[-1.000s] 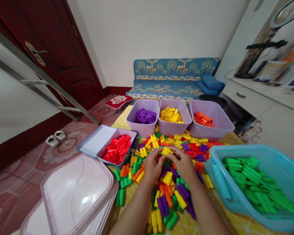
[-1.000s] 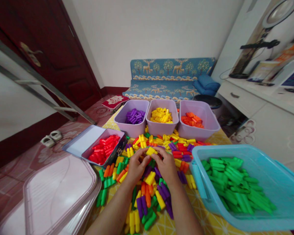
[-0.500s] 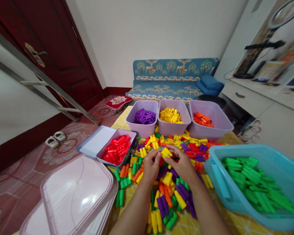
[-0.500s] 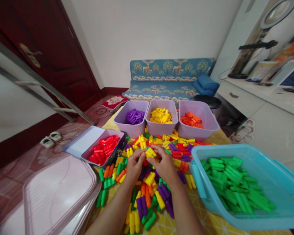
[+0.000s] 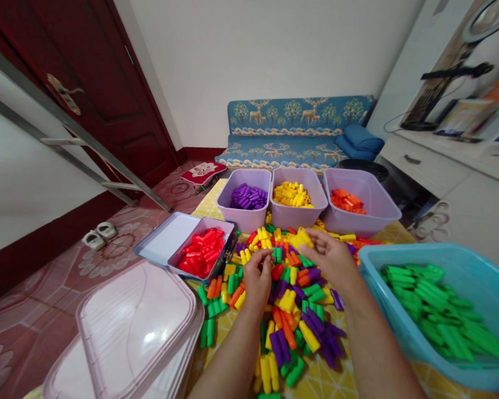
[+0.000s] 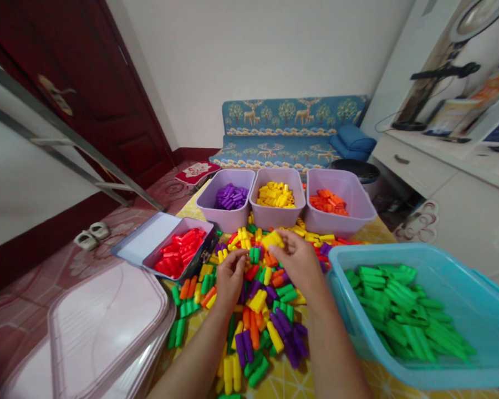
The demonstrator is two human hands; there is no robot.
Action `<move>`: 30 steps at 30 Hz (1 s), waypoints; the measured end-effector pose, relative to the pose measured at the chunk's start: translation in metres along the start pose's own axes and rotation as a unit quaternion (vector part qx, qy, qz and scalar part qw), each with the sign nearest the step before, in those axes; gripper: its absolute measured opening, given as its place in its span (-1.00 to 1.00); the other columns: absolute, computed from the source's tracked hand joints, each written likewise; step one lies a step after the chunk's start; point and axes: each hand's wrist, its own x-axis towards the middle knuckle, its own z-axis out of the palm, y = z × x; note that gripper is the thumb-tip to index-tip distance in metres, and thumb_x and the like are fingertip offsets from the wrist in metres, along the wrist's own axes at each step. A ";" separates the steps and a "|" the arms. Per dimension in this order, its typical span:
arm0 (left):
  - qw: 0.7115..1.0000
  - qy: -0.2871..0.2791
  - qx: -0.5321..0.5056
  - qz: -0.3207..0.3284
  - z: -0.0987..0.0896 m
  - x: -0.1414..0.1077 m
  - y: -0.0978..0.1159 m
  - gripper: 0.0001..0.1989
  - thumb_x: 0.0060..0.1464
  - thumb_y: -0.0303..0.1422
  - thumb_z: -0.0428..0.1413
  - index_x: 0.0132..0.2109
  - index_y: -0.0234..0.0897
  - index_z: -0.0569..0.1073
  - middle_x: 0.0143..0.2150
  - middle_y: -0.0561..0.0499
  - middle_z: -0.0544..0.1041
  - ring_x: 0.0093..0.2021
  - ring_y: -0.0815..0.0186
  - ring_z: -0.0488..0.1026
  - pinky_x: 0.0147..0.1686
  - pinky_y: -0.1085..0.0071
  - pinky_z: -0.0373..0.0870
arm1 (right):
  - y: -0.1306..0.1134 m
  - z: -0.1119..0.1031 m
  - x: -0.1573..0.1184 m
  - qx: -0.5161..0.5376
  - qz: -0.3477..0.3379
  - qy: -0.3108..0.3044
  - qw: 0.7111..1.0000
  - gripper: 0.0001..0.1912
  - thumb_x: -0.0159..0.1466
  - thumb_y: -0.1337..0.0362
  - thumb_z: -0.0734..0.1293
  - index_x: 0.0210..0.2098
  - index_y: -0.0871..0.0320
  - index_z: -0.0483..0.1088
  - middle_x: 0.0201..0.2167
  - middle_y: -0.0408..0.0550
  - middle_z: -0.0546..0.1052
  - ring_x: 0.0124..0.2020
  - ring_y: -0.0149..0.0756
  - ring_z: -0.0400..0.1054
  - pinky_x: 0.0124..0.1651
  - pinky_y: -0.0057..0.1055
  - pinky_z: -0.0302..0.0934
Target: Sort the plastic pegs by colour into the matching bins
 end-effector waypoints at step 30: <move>0.943 -0.120 0.289 0.114 -0.003 -0.001 0.009 -0.58 -0.03 -0.42 0.12 0.04 -0.14 0.45 -0.11 -0.06 0.43 0.01 0.11 0.25 0.01 0.15 0.21 | 0.053 0.015 -0.017 -0.490 0.032 0.007 0.871 -0.57 0.14 0.26 0.30 0.02 0.15 0.42 -0.02 0.15 0.42 -0.22 -0.11 0.46 -0.25 -0.30 0.28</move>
